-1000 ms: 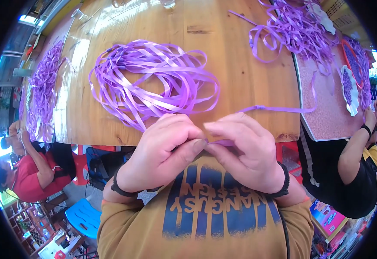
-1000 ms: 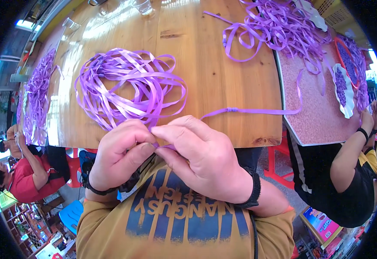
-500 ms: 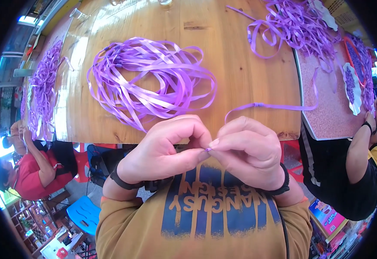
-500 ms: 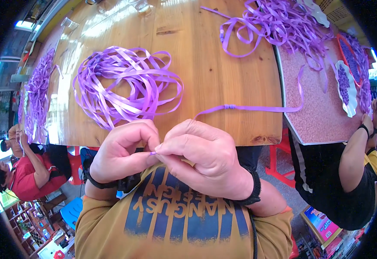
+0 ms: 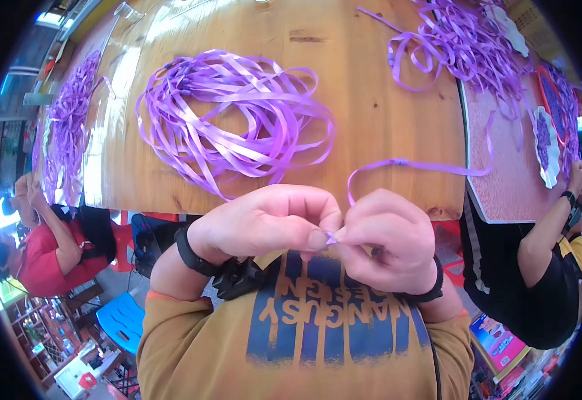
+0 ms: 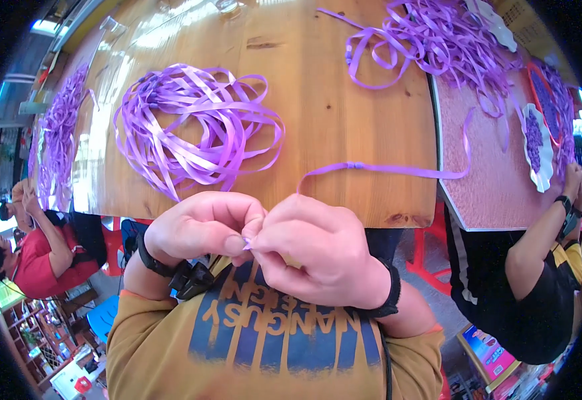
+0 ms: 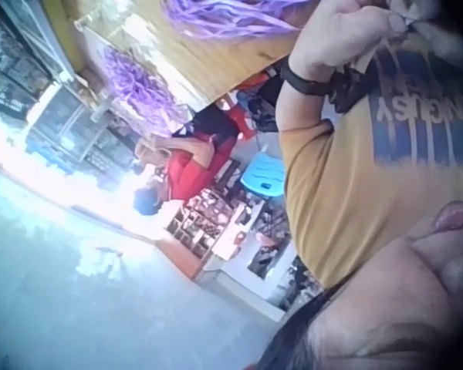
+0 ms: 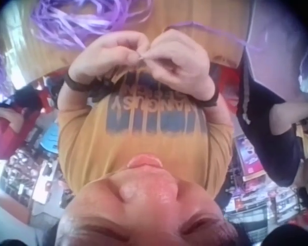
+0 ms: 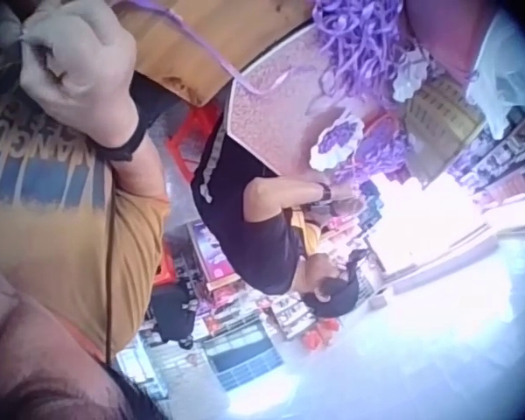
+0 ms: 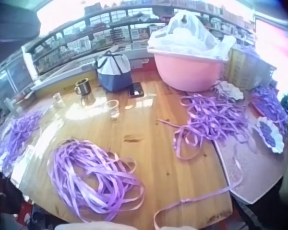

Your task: The person rolls a purple ribbon into a small cylinder by hand, pulls the remaining length of the ribbon through the center of the roll, and then stretches the ribbon taut.

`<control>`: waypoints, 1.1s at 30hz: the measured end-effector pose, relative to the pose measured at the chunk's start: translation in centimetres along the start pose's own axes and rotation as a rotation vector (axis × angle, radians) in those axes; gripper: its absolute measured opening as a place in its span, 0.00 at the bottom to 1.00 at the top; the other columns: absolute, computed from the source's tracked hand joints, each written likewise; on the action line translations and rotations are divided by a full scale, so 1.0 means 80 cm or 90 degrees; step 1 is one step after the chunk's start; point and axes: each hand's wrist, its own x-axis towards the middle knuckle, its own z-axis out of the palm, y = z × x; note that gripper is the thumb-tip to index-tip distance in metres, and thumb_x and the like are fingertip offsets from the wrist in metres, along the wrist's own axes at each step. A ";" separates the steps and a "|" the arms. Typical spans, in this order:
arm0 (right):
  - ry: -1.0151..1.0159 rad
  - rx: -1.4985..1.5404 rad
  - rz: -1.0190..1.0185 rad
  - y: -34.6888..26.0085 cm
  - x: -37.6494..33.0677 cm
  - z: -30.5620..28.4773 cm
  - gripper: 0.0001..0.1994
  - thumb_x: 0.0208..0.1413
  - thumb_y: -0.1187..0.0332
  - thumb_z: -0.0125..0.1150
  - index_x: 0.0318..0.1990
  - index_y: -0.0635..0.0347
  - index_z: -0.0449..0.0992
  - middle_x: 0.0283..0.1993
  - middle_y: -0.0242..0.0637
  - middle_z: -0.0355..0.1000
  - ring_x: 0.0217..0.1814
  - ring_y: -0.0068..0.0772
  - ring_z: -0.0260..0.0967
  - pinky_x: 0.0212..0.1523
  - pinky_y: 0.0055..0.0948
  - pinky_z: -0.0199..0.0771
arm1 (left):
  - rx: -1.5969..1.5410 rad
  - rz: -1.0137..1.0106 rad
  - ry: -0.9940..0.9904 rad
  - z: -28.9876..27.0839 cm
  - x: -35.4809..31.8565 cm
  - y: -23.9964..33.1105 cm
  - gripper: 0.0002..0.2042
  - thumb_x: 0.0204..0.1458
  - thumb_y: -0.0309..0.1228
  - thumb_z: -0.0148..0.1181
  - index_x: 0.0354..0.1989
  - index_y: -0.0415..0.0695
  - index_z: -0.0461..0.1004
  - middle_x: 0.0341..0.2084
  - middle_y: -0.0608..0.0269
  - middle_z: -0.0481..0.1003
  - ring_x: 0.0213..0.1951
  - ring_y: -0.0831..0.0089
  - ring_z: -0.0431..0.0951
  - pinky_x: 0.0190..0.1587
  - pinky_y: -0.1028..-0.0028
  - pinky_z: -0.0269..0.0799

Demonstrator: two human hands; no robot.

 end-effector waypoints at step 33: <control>0.083 -0.080 0.026 -0.007 -0.009 -0.011 0.14 0.33 0.84 0.62 0.32 0.62 0.72 0.26 0.37 0.70 0.26 0.32 0.70 0.24 0.25 0.71 | 0.628 0.486 0.267 0.037 0.020 -0.011 0.10 0.35 0.14 0.56 0.26 0.41 0.69 0.26 0.63 0.69 0.29 0.70 0.70 0.33 0.75 0.65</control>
